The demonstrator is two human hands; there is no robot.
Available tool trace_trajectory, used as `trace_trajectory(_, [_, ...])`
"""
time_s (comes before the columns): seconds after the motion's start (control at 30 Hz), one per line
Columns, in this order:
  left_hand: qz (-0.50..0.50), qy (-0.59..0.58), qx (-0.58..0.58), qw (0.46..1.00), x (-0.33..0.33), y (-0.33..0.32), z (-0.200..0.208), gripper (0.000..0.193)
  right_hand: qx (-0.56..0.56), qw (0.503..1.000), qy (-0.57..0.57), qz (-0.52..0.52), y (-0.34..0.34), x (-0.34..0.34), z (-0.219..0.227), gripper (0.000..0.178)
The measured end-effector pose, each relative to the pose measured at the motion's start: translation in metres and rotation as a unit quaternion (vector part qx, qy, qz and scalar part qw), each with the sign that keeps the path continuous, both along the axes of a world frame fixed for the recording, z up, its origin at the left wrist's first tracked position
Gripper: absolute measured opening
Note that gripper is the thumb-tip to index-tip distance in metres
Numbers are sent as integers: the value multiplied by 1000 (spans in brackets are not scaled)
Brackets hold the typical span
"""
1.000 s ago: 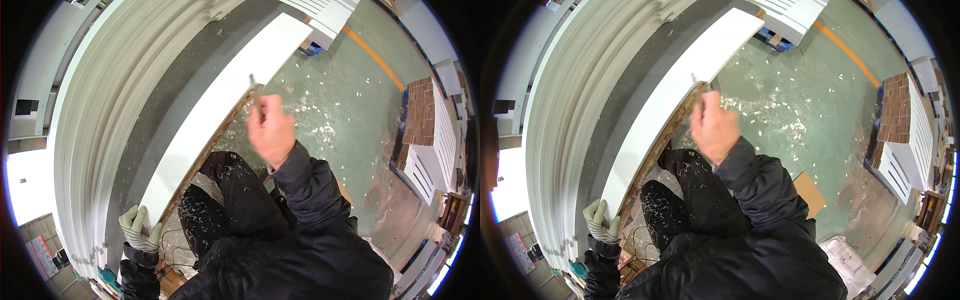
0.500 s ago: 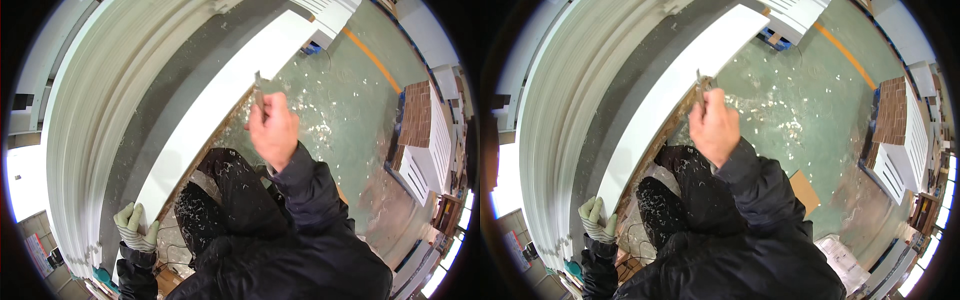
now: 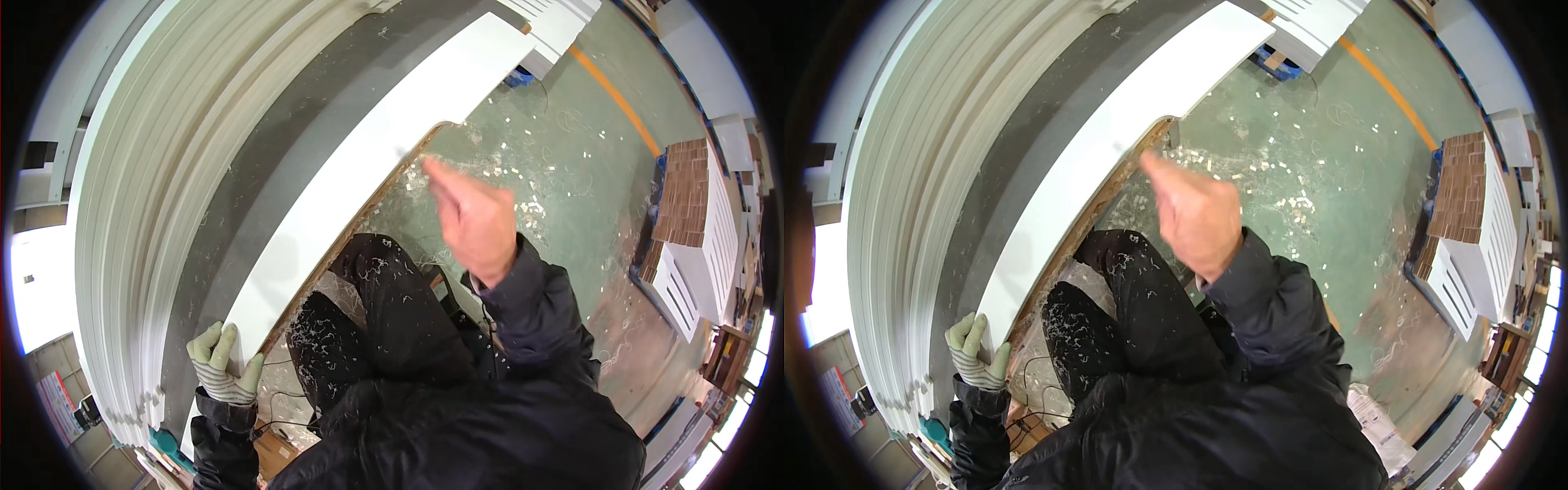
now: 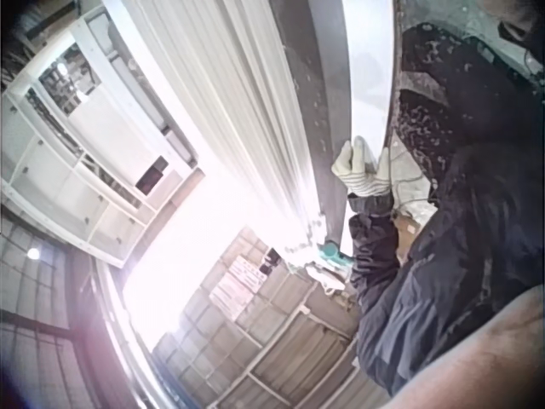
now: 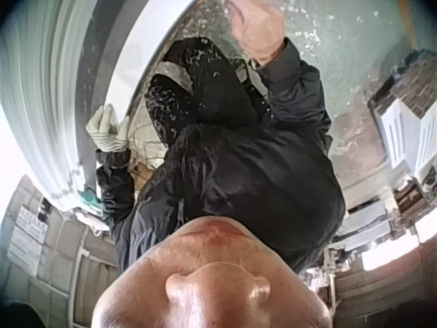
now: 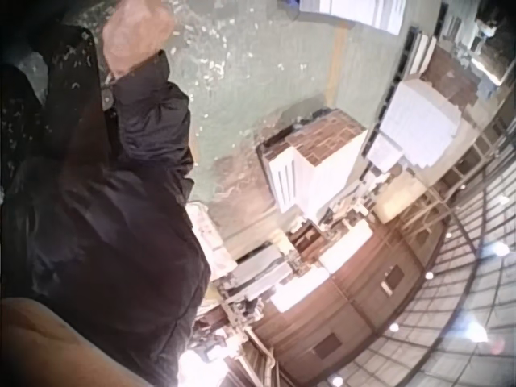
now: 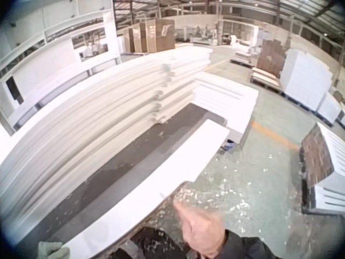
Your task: Trim and sand edges of white-coated furniture components.
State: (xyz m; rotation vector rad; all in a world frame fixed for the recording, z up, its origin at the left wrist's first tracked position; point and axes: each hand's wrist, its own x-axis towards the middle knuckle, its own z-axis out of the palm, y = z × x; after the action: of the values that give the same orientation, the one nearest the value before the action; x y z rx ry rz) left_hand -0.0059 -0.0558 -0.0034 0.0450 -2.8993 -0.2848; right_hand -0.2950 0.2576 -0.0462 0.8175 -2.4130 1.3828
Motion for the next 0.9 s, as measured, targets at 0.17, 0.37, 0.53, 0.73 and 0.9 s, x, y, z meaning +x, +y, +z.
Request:
trace_trajectory(0.17, [2, -6, 1, 1000, 3, -3, -2, 72, 90, 990, -93, -48, 12, -30, 28, 29])
trace_trajectory(0.37, [7, -2, 16, 1000, 6, -4, -5, 72, 95, 979, -79, 160, 7, -13, 38, 28])
trace_trajectory(0.53, [6, 1, 12, 1000, -3, -2, -2, 72, 38, 996, -60, 52, 2, -11, 16, 29])
trace_trajectory(0.73, [5, 10, 19, 1000, 1, 2, -1, 64, -77, 991, -111, -18, -1, -18, -11, 36])
trace_trajectory(0.9, [-6, 1, 41, 999, -3, 1, -1, 62, -90, 973, 17, 212, -48, 65, -16, 38])
